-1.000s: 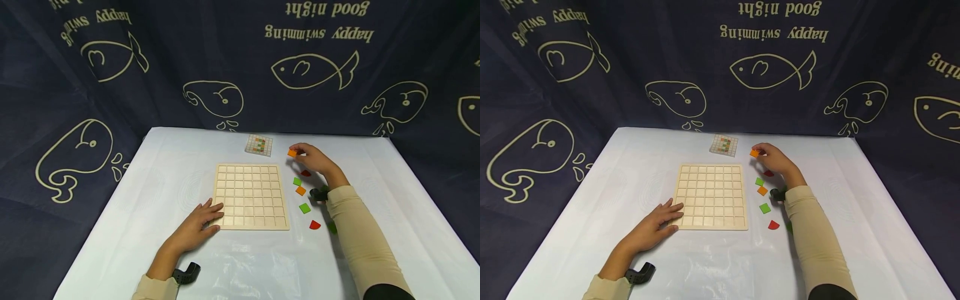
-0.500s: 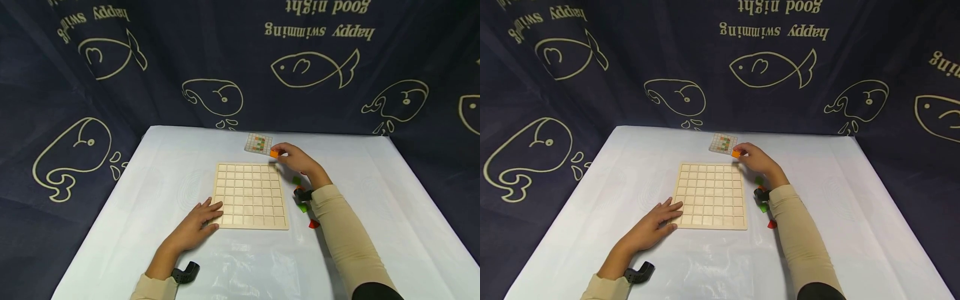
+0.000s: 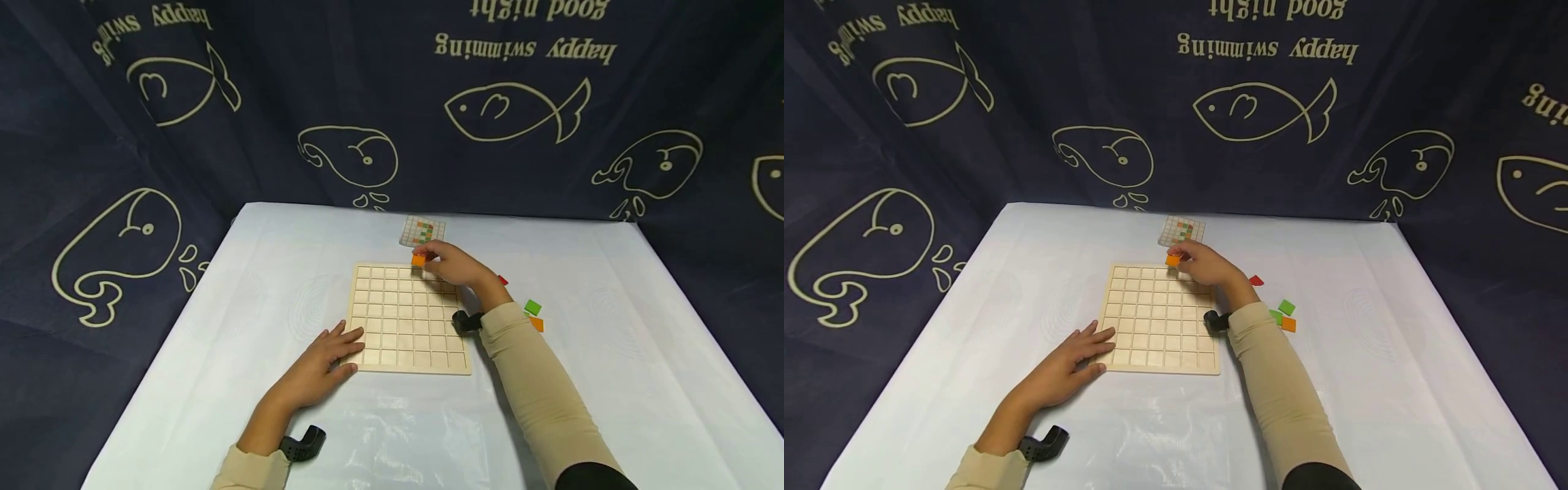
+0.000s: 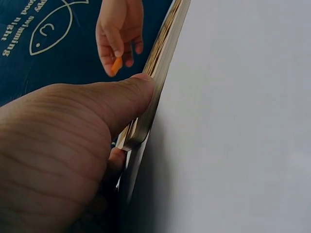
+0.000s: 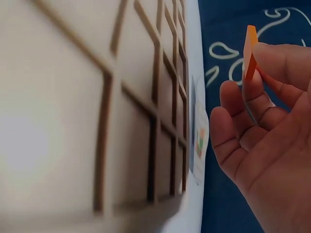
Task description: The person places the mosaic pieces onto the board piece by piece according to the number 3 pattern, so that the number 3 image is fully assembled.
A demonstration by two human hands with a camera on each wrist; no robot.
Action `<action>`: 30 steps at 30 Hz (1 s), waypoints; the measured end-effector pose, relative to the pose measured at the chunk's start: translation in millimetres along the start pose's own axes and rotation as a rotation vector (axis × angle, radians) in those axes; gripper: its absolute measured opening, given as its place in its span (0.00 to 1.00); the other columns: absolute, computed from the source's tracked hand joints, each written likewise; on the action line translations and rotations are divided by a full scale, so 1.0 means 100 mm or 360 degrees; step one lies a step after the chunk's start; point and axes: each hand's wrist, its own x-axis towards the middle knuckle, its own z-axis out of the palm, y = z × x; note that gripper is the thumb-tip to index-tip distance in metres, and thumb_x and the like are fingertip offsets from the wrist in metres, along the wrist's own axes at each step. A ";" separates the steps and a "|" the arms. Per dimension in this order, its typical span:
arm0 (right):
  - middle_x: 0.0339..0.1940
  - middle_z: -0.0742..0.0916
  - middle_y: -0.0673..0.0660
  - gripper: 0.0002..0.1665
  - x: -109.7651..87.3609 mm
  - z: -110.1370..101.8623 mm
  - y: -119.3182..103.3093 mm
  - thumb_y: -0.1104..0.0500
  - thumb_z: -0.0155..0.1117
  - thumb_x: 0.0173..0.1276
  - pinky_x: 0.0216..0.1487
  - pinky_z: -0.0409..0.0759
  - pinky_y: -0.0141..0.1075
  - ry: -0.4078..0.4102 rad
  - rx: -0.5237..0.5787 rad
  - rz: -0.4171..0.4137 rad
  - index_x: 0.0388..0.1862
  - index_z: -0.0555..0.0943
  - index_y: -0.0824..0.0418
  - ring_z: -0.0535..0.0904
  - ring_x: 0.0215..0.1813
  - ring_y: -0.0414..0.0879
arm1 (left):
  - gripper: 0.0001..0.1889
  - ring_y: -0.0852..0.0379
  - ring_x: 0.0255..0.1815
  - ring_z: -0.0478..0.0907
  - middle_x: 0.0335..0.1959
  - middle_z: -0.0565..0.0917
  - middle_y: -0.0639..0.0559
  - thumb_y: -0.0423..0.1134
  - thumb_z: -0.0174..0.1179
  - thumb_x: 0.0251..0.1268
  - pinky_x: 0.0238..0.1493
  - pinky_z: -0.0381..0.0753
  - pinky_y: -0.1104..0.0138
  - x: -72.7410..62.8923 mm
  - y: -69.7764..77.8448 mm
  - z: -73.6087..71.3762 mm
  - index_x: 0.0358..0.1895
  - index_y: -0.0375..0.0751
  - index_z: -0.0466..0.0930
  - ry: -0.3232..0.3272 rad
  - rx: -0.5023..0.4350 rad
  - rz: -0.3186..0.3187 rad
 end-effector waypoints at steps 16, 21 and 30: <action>0.57 0.79 0.58 0.21 0.15 0.32 -0.14 0.67 0.54 0.73 0.58 0.75 0.46 -0.0066 0.0013 -0.0156 0.63 0.76 0.64 0.75 0.56 0.53 | 0.22 0.43 0.79 0.49 0.73 0.68 0.49 0.39 0.62 0.70 0.75 0.45 0.42 0.00 -0.01 0.00 0.64 0.37 0.78 -0.0013 0.0013 -0.0014; 0.57 0.80 0.59 0.21 0.15 0.38 -0.16 0.68 0.54 0.73 0.59 0.75 0.46 -0.0080 0.0000 -0.0172 0.64 0.76 0.65 0.75 0.55 0.53 | 0.22 0.43 0.79 0.49 0.73 0.68 0.49 0.38 0.62 0.70 0.75 0.45 0.41 0.00 -0.01 0.00 0.64 0.36 0.78 -0.0008 0.0003 -0.0022; 0.55 0.79 0.58 0.21 0.21 0.50 -0.14 0.66 0.53 0.74 0.56 0.74 0.44 -0.0125 -0.0118 -0.0144 0.64 0.76 0.63 0.73 0.52 0.51 | 0.22 0.44 0.79 0.49 0.73 0.68 0.50 0.38 0.63 0.69 0.75 0.45 0.42 0.00 -0.02 0.00 0.64 0.37 0.78 -0.0003 -0.0012 -0.0030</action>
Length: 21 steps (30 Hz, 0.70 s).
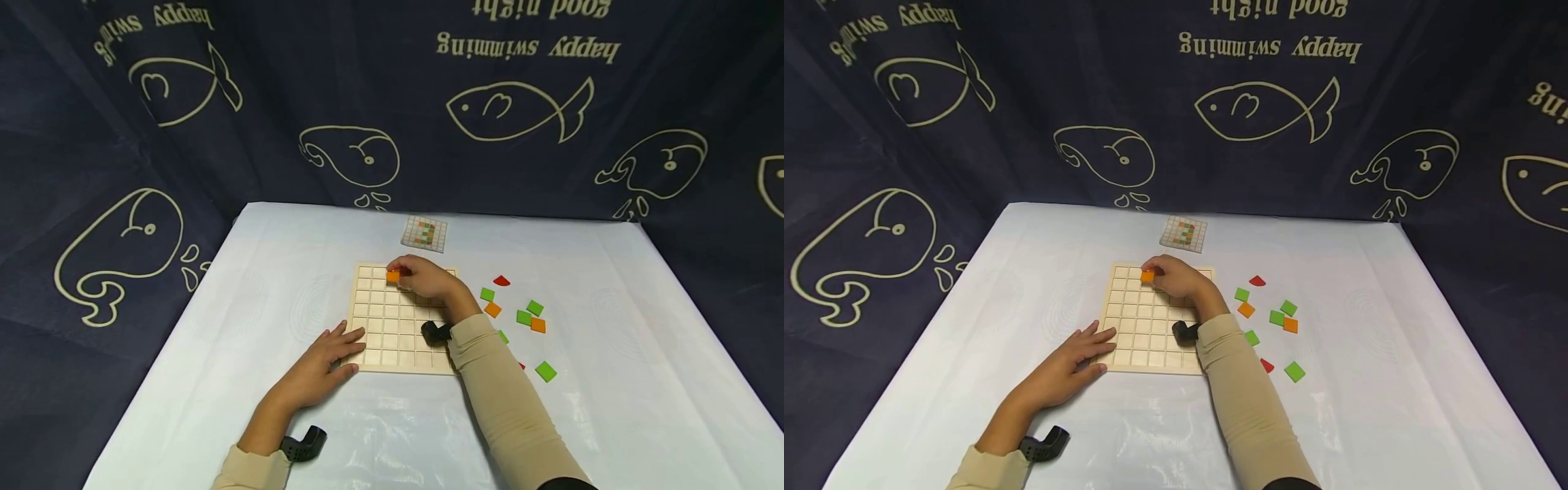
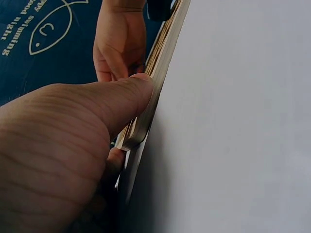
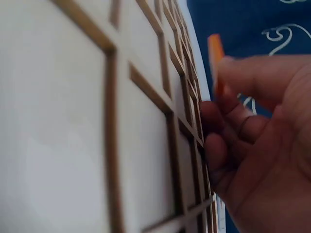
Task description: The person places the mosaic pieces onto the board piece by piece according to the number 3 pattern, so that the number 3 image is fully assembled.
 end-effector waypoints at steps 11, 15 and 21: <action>0.59 0.78 0.58 0.20 -0.01 0.06 -0.01 0.67 0.54 0.73 0.62 0.73 0.45 -0.0025 -0.0066 0.0065 0.61 0.78 0.61 0.74 0.58 0.52 | 0.22 0.43 0.79 0.49 0.73 0.69 0.49 0.37 0.63 0.69 0.75 0.45 0.41 0.00 0.02 -0.01 0.64 0.36 0.78 0.0006 -0.0013 0.0011; 0.58 0.77 0.58 0.20 -0.01 0.06 -0.02 0.67 0.54 0.72 0.62 0.72 0.45 -0.0035 -0.0068 0.0059 0.61 0.78 0.61 0.73 0.58 0.52 | 0.22 0.43 0.79 0.49 0.73 0.69 0.50 0.37 0.63 0.69 0.75 0.45 0.42 0.00 0.02 -0.01 0.64 0.36 0.78 0.0005 -0.0001 0.0008; 0.56 0.77 0.58 0.20 -0.01 0.07 -0.02 0.67 0.55 0.72 0.61 0.73 0.44 -0.0044 -0.0064 0.0045 0.61 0.78 0.63 0.74 0.57 0.51 | 0.22 0.43 0.79 0.49 0.73 0.69 0.50 0.37 0.63 0.69 0.75 0.45 0.42 0.00 0.01 -0.01 0.64 0.36 0.78 0.0010 -0.0002 0.0010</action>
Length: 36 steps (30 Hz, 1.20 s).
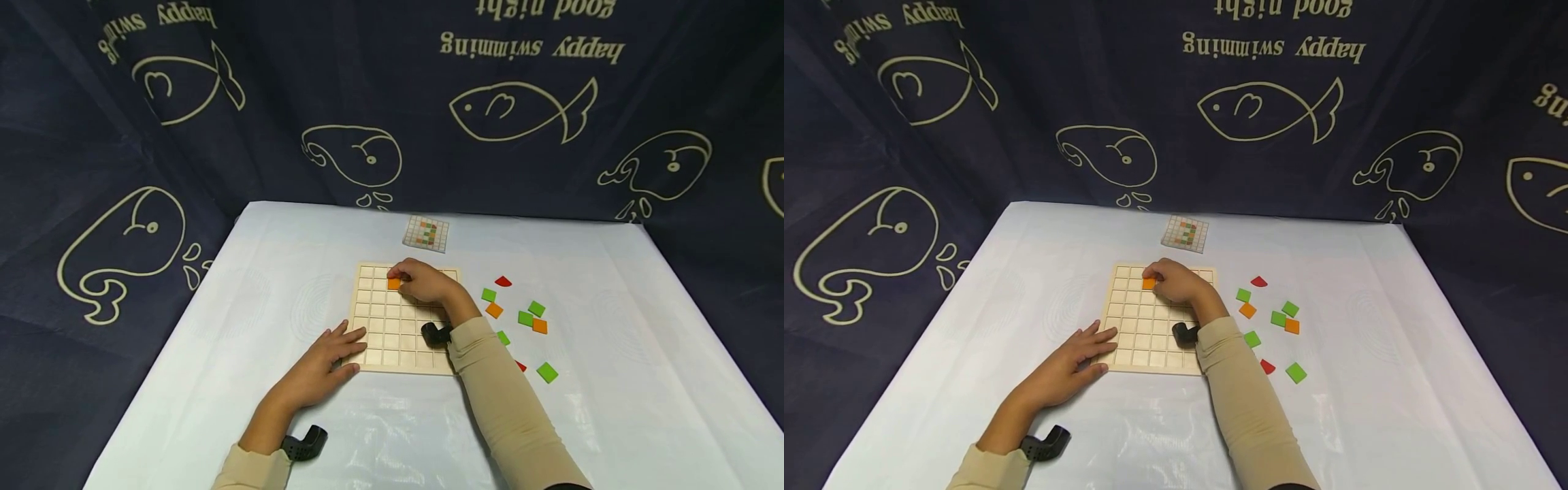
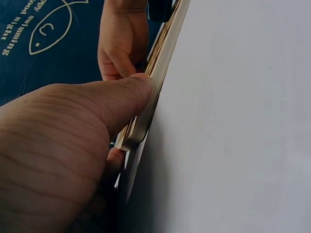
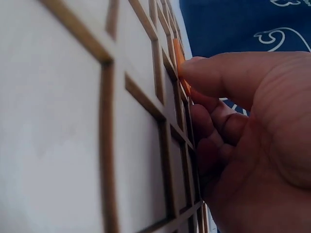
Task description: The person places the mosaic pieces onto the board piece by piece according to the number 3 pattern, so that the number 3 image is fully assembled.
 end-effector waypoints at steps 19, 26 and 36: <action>0.59 0.81 0.58 0.20 -0.10 -0.09 0.01 0.63 0.58 0.75 0.61 0.74 0.47 0.0091 0.0227 -0.0016 0.64 0.76 0.62 0.76 0.59 0.52 | 0.21 0.41 0.78 0.50 0.72 0.69 0.49 0.37 0.62 0.69 0.74 0.47 0.41 -0.01 -0.03 0.00 0.64 0.36 0.78 0.0026 -0.0002 0.0033; 0.61 0.79 0.60 0.20 -0.30 -0.23 0.04 0.61 0.59 0.75 0.61 0.74 0.50 0.0171 0.0255 -0.0029 0.64 0.76 0.64 0.74 0.61 0.54 | 0.21 0.42 0.78 0.50 0.73 0.69 0.49 0.37 0.62 0.69 0.75 0.46 0.42 -0.01 -0.01 0.00 0.64 0.36 0.78 0.0021 -0.0019 0.0017; 0.63 0.78 0.61 0.22 -0.75 -0.49 0.22 0.61 0.59 0.75 0.62 0.72 0.53 0.0333 0.0255 0.0169 0.66 0.75 0.62 0.72 0.64 0.55 | 0.21 0.43 0.79 0.50 0.72 0.69 0.48 0.38 0.62 0.70 0.75 0.45 0.43 -0.02 0.02 0.01 0.64 0.37 0.78 0.0024 -0.0020 0.0013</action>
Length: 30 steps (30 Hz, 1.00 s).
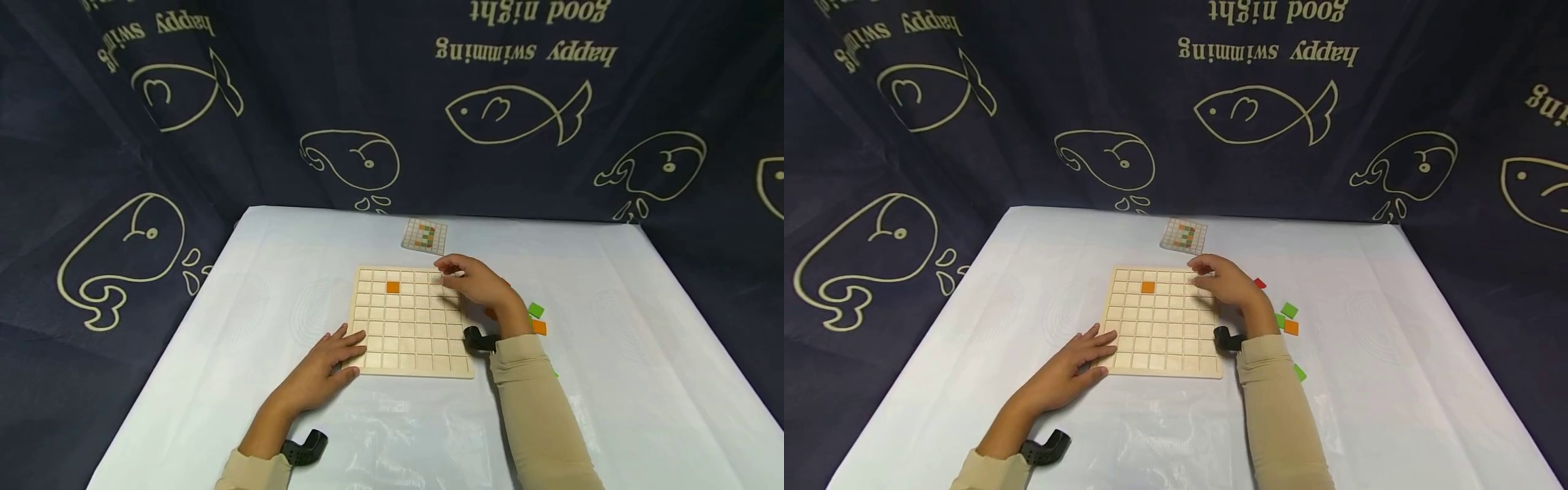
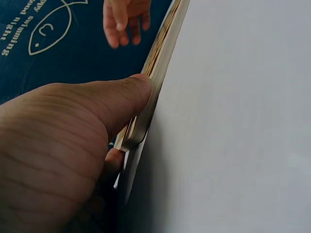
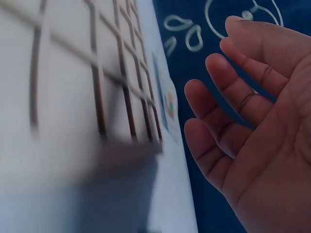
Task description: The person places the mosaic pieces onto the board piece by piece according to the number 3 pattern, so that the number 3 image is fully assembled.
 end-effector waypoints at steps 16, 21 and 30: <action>0.61 0.79 0.63 0.22 -0.47 -0.39 0.38 0.59 0.61 0.74 0.56 0.74 0.49 0.0117 -0.0144 0.0203 0.65 0.75 0.63 0.74 0.59 0.57 | 0.21 0.42 0.78 0.50 0.73 0.69 0.49 0.37 0.62 0.70 0.75 0.46 0.42 0.00 0.00 0.01 0.64 0.36 0.78 -0.0003 0.0013 -0.0006; 0.60 0.79 0.62 0.20 -0.56 -0.41 0.47 0.60 0.61 0.74 0.59 0.72 0.50 0.0127 -0.0159 0.0259 0.62 0.76 0.63 0.73 0.60 0.57 | 0.21 0.41 0.78 0.50 0.72 0.69 0.48 0.37 0.62 0.70 0.74 0.46 0.41 0.00 0.00 0.01 0.64 0.36 0.78 0.0000 0.0006 -0.0004; 0.54 0.81 0.62 0.16 -0.59 -0.36 0.57 0.63 0.61 0.72 0.57 0.71 0.49 0.0124 -0.0191 0.0289 0.57 0.78 0.63 0.73 0.54 0.56 | 0.21 0.41 0.78 0.51 0.72 0.69 0.48 0.36 0.62 0.69 0.75 0.46 0.41 0.00 0.02 0.00 0.63 0.36 0.78 0.0001 0.0002 -0.0004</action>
